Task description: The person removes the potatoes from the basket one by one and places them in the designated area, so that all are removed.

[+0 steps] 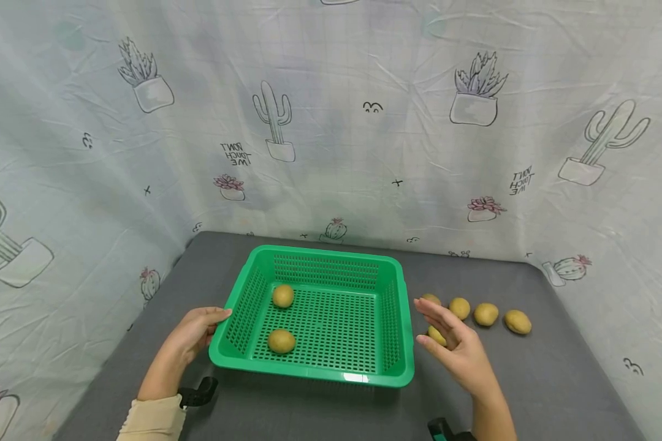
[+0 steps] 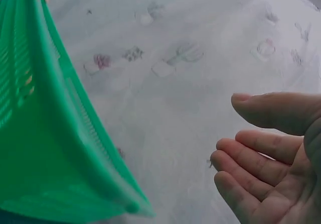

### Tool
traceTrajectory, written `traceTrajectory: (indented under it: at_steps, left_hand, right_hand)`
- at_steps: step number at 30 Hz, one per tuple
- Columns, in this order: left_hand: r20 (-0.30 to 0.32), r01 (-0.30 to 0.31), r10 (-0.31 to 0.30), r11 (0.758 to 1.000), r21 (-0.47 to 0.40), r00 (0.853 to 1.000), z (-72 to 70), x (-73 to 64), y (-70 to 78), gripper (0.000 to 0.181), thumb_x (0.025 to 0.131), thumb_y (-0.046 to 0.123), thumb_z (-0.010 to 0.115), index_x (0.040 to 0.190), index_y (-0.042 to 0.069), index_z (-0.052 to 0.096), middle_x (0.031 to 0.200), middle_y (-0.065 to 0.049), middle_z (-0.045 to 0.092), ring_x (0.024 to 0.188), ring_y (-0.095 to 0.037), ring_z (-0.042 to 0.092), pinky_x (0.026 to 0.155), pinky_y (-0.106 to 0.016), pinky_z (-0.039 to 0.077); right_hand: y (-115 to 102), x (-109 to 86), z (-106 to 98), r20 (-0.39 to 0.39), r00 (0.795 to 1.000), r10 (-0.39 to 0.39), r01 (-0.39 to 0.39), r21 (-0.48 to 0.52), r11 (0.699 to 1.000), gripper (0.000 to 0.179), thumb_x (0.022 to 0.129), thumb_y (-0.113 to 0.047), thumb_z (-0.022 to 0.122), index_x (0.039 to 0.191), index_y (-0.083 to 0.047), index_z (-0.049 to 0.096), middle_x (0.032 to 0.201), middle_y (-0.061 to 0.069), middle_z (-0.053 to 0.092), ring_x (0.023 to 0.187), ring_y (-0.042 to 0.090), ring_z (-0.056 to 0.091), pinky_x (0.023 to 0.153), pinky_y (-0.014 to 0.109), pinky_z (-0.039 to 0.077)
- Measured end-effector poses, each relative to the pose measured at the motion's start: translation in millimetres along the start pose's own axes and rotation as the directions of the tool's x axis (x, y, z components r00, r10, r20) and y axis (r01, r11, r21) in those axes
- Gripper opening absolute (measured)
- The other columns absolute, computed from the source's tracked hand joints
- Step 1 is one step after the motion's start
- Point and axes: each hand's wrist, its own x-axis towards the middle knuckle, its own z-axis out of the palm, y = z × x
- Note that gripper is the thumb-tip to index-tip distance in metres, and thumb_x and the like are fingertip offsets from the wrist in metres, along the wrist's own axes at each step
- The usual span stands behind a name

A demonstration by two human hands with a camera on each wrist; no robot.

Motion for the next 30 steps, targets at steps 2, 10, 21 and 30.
traceTrajectory:
  at_steps: [2,10,21,30]
  left_hand:
    - [-0.001,-0.002,0.002,1.000,-0.007,1.000,0.2,0.4,0.5,0.039,0.099,0.027,0.051,0.116,-0.008,0.054,0.078,0.003,0.063,0.067,-0.008,0.060,0.067,-0.028,0.052]
    - [0.000,-0.003,0.003,1.000,-0.015,1.000,-0.1,2.9,2.0,0.036,0.099,0.028,0.052,0.112,-0.005,0.057,0.075,0.004,0.063,0.065,-0.007,0.059,0.066,-0.028,0.052]
    - [0.002,0.001,-0.001,1.000,-0.004,1.000,-1.0,5.0,-0.5,0.041,0.099,0.028,0.052,0.118,-0.008,0.054,0.074,0.004,0.061,0.064,-0.007,0.057,0.066,-0.028,0.052]
    - [-0.012,0.009,-0.009,1.000,0.012,1.000,-1.3,1.7,-2.0,0.034,0.098,0.028,0.053,0.112,-0.003,0.057,0.072,0.004,0.058,0.062,-0.007,0.052,0.064,-0.028,0.049]
  right_hand:
    - [-5,2.9,2,0.015,1.000,0.020,-0.020,-0.023,1.000,0.058,0.082,0.019,0.059,0.137,0.008,0.041,0.134,0.032,0.045,0.129,0.014,0.047,0.103,0.020,0.038]
    - [-20,20.4,9,0.077,0.996,0.051,-0.044,-0.088,0.995,0.059,0.084,0.012,0.062,0.139,0.001,0.043,0.137,0.023,0.047,0.129,0.009,0.047,0.102,0.019,0.039]
    - [-25,64.5,21,0.189,0.982,-0.011,0.028,-0.086,0.996,0.055,0.088,0.005,0.062,0.139,-0.002,0.044,0.137,0.018,0.050,0.128,0.011,0.047,0.103,0.023,0.040]
    - [-9,110.2,47,0.205,0.976,0.069,-0.095,0.117,0.989,0.049,0.092,-0.007,0.061,0.138,-0.002,0.045,0.137,0.022,0.049,0.129,0.022,0.048,0.106,0.030,0.039]
